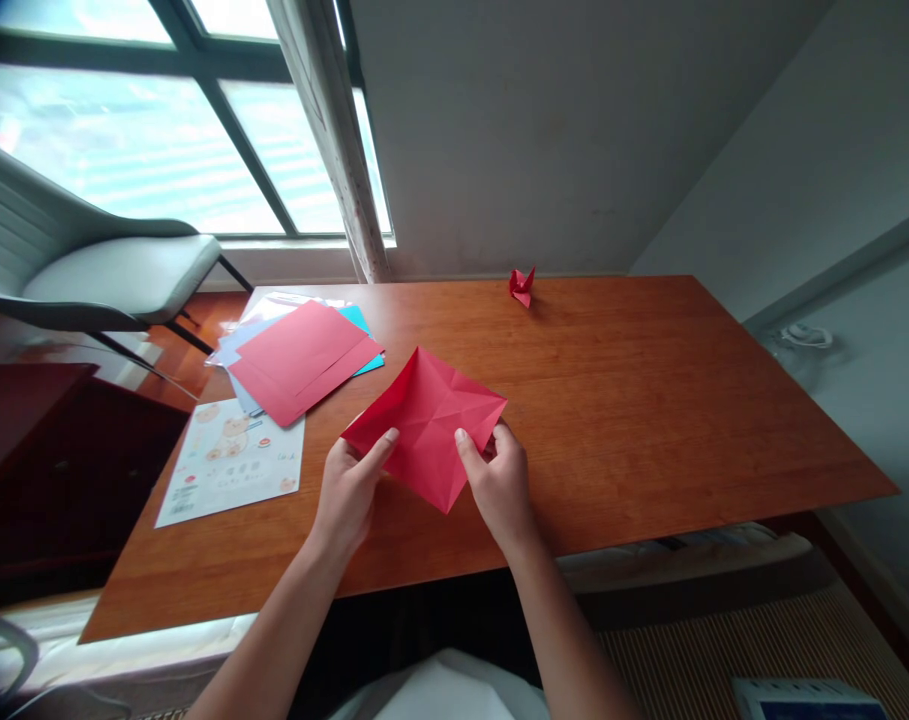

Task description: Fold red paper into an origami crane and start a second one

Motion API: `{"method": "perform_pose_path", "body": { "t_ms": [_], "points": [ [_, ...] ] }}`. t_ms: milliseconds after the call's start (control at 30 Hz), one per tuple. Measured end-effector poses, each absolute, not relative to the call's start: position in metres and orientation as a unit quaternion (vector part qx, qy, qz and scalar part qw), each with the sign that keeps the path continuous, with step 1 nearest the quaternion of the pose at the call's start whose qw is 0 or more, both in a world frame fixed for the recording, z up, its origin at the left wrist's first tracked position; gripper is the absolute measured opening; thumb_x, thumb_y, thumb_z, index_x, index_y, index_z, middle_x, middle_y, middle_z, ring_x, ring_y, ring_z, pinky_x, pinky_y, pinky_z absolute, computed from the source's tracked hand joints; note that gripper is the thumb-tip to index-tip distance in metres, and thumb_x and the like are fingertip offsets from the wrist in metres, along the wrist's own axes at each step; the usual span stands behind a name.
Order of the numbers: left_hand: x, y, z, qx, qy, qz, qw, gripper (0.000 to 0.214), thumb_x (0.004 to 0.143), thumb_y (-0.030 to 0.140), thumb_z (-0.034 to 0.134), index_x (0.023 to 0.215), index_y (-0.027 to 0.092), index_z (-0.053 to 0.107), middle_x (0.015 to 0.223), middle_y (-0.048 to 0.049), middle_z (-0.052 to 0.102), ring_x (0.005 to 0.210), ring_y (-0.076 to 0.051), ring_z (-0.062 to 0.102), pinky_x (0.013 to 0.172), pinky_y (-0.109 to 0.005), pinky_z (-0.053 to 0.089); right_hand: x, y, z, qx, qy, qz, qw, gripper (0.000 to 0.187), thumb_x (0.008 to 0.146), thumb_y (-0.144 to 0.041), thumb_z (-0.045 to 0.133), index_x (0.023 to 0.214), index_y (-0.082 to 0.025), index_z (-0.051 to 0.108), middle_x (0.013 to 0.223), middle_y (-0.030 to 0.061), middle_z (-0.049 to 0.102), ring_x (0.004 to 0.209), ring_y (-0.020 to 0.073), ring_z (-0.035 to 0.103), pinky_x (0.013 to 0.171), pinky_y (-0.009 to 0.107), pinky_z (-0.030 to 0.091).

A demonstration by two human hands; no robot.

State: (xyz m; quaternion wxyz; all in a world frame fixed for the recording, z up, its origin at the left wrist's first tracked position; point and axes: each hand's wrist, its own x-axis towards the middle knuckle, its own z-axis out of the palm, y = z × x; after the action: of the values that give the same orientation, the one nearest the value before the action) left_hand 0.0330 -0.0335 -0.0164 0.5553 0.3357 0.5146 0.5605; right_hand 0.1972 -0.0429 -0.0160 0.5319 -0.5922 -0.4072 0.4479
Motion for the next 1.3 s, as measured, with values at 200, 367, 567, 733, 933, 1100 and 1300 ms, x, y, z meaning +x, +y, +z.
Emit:
{"method": "perform_pose_path", "body": {
  "t_ms": [200,367,567,733,933,1100,1300],
  "points": [
    [0.026,-0.034,-0.017,0.325,0.509,0.555,0.572,0.042,0.080,0.039,0.078,0.115,0.017,0.070,0.113,-0.0098,0.076,0.105,-0.026,0.070,0.084,-0.033,0.056,0.204,-0.039,-0.013,-0.555,-0.419,0.455,0.556,0.027,0.086,-0.043,0.071,0.102,-0.021,0.068,0.102,0.0066,0.075,0.091,0.0238,0.071,0.082,0.035,0.055],
    [0.022,-0.035,-0.014,0.368,0.499,0.545,0.564,0.046,0.081,0.037,0.077,0.123,0.019,0.069,0.125,-0.0090,0.072,0.117,-0.027,0.065,0.093,-0.032,0.053,0.209,-0.036,-0.021,-0.570,-0.414,0.439,0.558,0.023,0.086,-0.044,0.072,0.093,-0.021,0.070,0.092,0.0045,0.075,0.085,0.0225,0.070,0.076,0.032,0.054],
    [0.017,-0.035,-0.013,0.326,0.500,0.533,0.599,0.048,0.080,0.038,0.078,0.124,0.020,0.067,0.126,-0.0098,0.071,0.112,-0.026,0.067,0.087,-0.029,0.053,0.211,-0.033,-0.023,-0.510,-0.324,0.539,0.588,0.024,0.083,-0.043,0.075,0.098,-0.023,0.071,0.089,0.0028,0.076,0.082,0.0221,0.070,0.076,0.033,0.055],
    [0.018,-0.034,-0.008,0.293,0.498,0.538,0.614,0.051,0.074,0.039,0.082,0.119,0.018,0.069,0.122,-0.0110,0.073,0.105,-0.026,0.070,0.083,-0.029,0.055,0.209,-0.033,-0.015,-0.476,-0.278,0.593,0.587,0.026,0.079,-0.043,0.078,0.094,-0.023,0.068,0.088,0.0020,0.075,0.080,0.0214,0.070,0.075,0.033,0.056],
    [0.016,-0.036,-0.003,0.286,0.496,0.532,0.624,0.056,0.075,0.041,0.081,0.125,0.020,0.066,0.109,-0.0088,0.075,0.085,-0.019,0.071,0.065,-0.023,0.054,0.210,-0.033,-0.018,-0.490,-0.299,0.566,0.592,0.030,0.081,-0.045,0.075,0.099,-0.022,0.069,0.093,0.0041,0.076,0.088,0.0245,0.071,0.078,0.037,0.058],
    [0.009,-0.039,-0.010,0.303,0.483,0.539,0.620,0.053,0.081,0.042,0.076,0.129,0.022,0.064,0.093,-0.0045,0.074,0.078,-0.016,0.067,0.068,-0.024,0.054,0.216,-0.032,-0.022,-0.512,-0.319,0.523,0.602,0.035,0.083,-0.044,0.072,0.110,-0.022,0.068,0.102,0.0056,0.076,0.097,0.0256,0.071,0.084,0.038,0.057],
    [0.007,-0.041,-0.010,0.357,0.536,0.525,0.557,0.037,0.082,0.042,0.076,0.111,0.019,0.073,0.085,-0.0019,0.070,0.070,-0.011,0.059,0.061,-0.018,0.048,0.225,-0.033,-0.025,-0.501,-0.336,0.510,0.613,0.038,0.084,-0.044,0.072,0.113,-0.022,0.068,0.109,0.0064,0.075,0.104,0.0264,0.070,0.094,0.040,0.054]
  ]
}}
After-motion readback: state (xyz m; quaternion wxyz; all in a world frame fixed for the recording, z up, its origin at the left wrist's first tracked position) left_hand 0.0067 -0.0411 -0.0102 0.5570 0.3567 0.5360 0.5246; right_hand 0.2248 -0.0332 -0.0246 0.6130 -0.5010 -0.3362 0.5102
